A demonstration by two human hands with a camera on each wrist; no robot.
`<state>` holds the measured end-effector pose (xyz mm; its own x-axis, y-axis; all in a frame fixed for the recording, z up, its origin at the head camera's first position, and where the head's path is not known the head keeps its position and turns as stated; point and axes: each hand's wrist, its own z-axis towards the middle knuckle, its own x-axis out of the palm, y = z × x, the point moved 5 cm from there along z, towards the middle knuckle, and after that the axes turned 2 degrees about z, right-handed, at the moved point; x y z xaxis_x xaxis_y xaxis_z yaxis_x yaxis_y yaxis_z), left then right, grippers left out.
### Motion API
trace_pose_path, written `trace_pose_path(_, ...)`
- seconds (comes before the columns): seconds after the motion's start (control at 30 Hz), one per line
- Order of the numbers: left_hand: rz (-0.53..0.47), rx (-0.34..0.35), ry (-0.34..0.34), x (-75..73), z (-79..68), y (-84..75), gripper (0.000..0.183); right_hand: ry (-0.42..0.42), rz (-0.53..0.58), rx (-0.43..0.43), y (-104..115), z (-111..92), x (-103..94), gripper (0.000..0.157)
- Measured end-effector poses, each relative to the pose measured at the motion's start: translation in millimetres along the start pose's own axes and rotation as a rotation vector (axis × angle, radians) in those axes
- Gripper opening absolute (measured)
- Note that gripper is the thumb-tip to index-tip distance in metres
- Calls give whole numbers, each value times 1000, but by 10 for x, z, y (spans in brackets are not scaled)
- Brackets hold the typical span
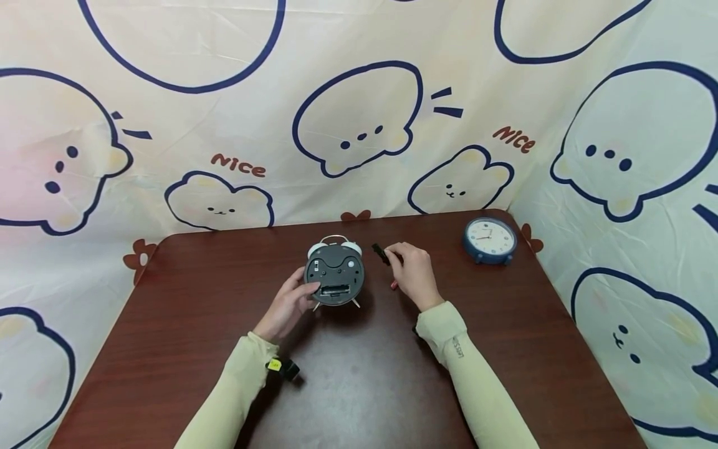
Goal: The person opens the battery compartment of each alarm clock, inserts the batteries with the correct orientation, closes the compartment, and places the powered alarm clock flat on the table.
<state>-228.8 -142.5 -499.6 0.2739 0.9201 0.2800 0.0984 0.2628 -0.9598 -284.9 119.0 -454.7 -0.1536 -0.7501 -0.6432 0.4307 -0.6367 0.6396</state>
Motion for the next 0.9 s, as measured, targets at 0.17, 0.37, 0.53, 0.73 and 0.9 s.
trace_pose_path(0.17,5,-1,-15,-10,-1,1,47,50,7,61,-119,29,107,16)
trace_pose_path(0.37,-5,-9,-13,-1,3,16,46,92,-18,92,-228,68,229,13)
trace_pose_path(0.53,9,-5,-15,-12,-9,5,50,139,-46,65,-245,106,322,13)
trace_pose_path(0.73,6,-10,-22,-32,-16,13,49,233,-90,111,-277,76,419,13)
trace_pose_path(0.9,-6,0,-25,-25,-7,23,48,310,-131,136,-298,55,474,12)
